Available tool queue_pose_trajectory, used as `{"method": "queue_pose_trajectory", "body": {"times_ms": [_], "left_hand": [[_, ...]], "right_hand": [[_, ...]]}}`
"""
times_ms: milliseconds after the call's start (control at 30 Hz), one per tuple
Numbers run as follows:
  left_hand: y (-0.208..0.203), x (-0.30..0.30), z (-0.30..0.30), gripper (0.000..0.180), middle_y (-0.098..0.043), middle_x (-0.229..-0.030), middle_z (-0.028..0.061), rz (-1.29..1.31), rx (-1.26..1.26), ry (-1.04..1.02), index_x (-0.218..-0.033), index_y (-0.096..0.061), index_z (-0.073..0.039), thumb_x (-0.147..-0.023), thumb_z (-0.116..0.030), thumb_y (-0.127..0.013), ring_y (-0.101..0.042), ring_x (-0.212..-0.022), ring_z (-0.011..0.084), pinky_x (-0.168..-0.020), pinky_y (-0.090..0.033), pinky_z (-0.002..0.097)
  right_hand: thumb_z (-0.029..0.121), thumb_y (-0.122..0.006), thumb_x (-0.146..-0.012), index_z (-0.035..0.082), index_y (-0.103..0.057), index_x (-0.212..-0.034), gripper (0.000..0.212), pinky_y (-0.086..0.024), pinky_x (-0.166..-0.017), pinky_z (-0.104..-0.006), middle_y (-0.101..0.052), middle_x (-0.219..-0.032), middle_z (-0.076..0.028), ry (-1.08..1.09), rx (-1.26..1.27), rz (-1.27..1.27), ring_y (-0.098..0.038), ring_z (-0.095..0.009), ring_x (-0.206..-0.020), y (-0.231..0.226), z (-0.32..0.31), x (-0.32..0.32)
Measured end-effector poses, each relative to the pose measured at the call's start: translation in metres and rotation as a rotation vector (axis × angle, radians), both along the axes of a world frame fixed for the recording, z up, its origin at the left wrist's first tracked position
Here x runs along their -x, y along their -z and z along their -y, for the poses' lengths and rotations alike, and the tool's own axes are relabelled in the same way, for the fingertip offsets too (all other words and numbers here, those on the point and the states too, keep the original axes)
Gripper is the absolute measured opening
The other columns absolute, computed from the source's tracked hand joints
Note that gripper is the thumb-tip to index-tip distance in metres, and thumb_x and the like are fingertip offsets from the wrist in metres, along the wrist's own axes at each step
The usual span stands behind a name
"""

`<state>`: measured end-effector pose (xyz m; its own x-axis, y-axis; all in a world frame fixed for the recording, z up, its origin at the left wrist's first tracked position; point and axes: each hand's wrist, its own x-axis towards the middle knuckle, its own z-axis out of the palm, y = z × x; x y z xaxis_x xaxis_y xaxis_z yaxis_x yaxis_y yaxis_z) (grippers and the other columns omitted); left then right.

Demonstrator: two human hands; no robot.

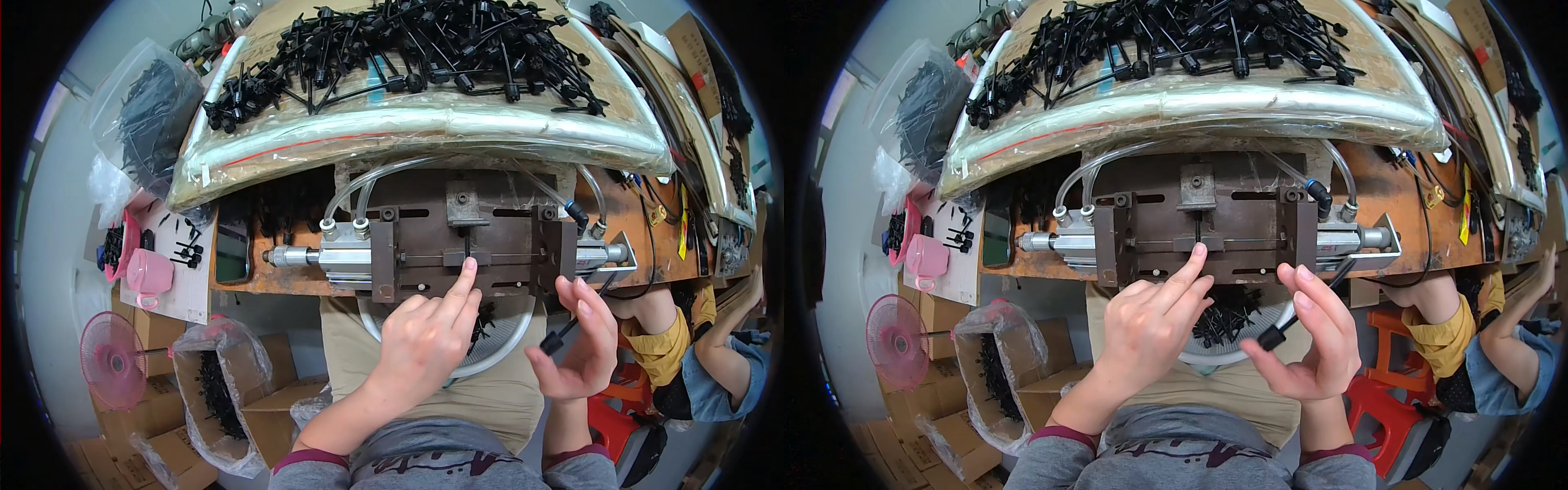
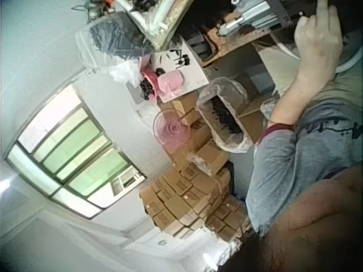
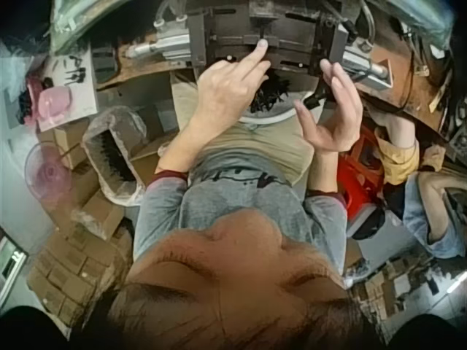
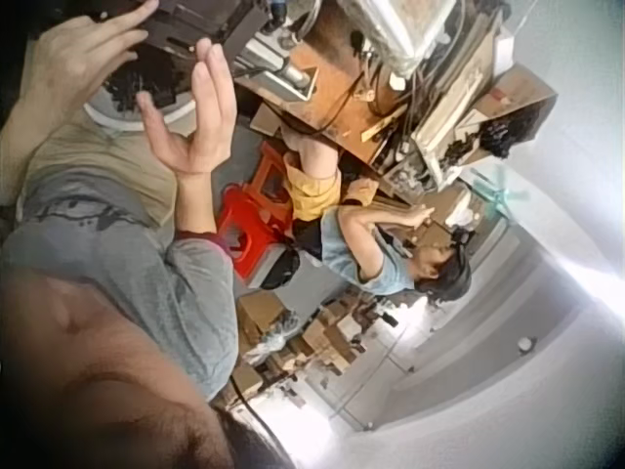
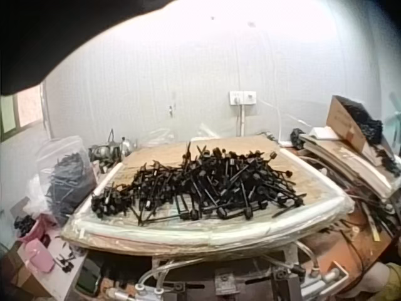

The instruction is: Assemble black plastic cable tie components using a pneumatic jig.

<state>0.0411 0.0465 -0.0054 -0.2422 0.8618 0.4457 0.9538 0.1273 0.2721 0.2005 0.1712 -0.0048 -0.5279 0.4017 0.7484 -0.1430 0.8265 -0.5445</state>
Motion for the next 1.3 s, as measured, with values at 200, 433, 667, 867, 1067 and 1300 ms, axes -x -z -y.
{"method": "queue_pose_trajectory", "body": {"times_ms": [200, 433, 667, 867, 1067, 1300], "left_hand": [[-0.002, 0.002, 0.001, 0.025, -0.067, -0.126, 0.0094, 0.009, 0.010, -0.008, -0.096, -0.073, -0.005, -0.073, -0.014, -0.078, -0.060, -0.056, 0.0131, -0.055, -0.046, 0.0240], [0.001, 0.003, 0.000, 0.023, -0.068, -0.124, 0.0094, 0.048, -0.040, 0.006, -0.094, -0.073, -0.006, -0.073, -0.013, -0.078, -0.057, -0.052, 0.0133, -0.052, -0.046, 0.0240], [-0.011, 0.004, 0.011, 0.023, -0.069, -0.121, 0.0088, 0.103, -0.012, 0.095, -0.093, -0.073, -0.006, -0.073, -0.014, -0.079, -0.057, -0.053, 0.0145, -0.052, -0.046, 0.0252], [-0.010, 0.005, 0.044, 0.032, -0.071, -0.108, 0.0057, 0.294, 0.153, 0.308, -0.101, -0.071, -0.007, -0.075, -0.025, -0.079, -0.067, -0.066, 0.0197, -0.057, -0.051, 0.0282], [-0.004, 0.002, 0.045, 0.032, -0.072, -0.097, 0.0030, 0.334, 0.102, 0.272, -0.099, -0.072, -0.008, -0.077, -0.030, -0.078, -0.067, -0.066, 0.0174, -0.058, -0.051, 0.0280], [0.008, -0.001, 0.042, 0.023, -0.070, -0.091, 0.0022, 0.353, 0.009, 0.346, -0.095, -0.070, -0.007, -0.081, -0.023, -0.076, -0.065, -0.069, 0.0141, -0.059, -0.049, 0.0276]], "right_hand": [[-0.002, -0.086, -0.065, -0.001, -0.064, -0.098, 0.040, -0.060, -0.079, -0.0341, -0.063, -0.118, -0.024, 0.016, -0.008, 0.143, -0.069, -0.032, -0.101, -0.009, 0.004, -0.001], [0.002, -0.084, -0.065, 0.002, -0.075, -0.096, 0.033, -0.058, -0.076, -0.0359, -0.067, -0.113, -0.017, -0.011, -0.094, 0.196, -0.069, -0.030, -0.093, -0.010, 0.014, 0.005], [0.000, -0.081, -0.069, -0.001, -0.071, -0.095, 0.028, -0.058, -0.077, -0.0354, -0.067, -0.115, -0.020, -0.049, -0.085, 0.225, -0.071, -0.032, -0.094, -0.007, 0.019, 0.012], [0.003, -0.077, -0.072, -0.002, -0.068, -0.095, 0.025, -0.055, -0.070, -0.0316, -0.066, -0.120, -0.020, -0.032, -0.134, 0.343, -0.070, -0.025, -0.083, -0.001, 0.017, 0.026], [0.005, -0.076, -0.072, 0.003, -0.066, -0.093, 0.023, -0.049, -0.061, -0.0275, -0.066, -0.124, -0.016, 0.048, -0.299, 0.526, -0.062, -0.019, -0.063, 0.006, 0.022, 0.047], [0.007, -0.064, -0.072, -0.001, -0.065, -0.092, 0.021, -0.045, -0.056, -0.0254, -0.064, -0.127, -0.021, 0.042, -0.363, 0.564, -0.057, -0.011, -0.053, 0.001, 0.016, 0.052]]}}
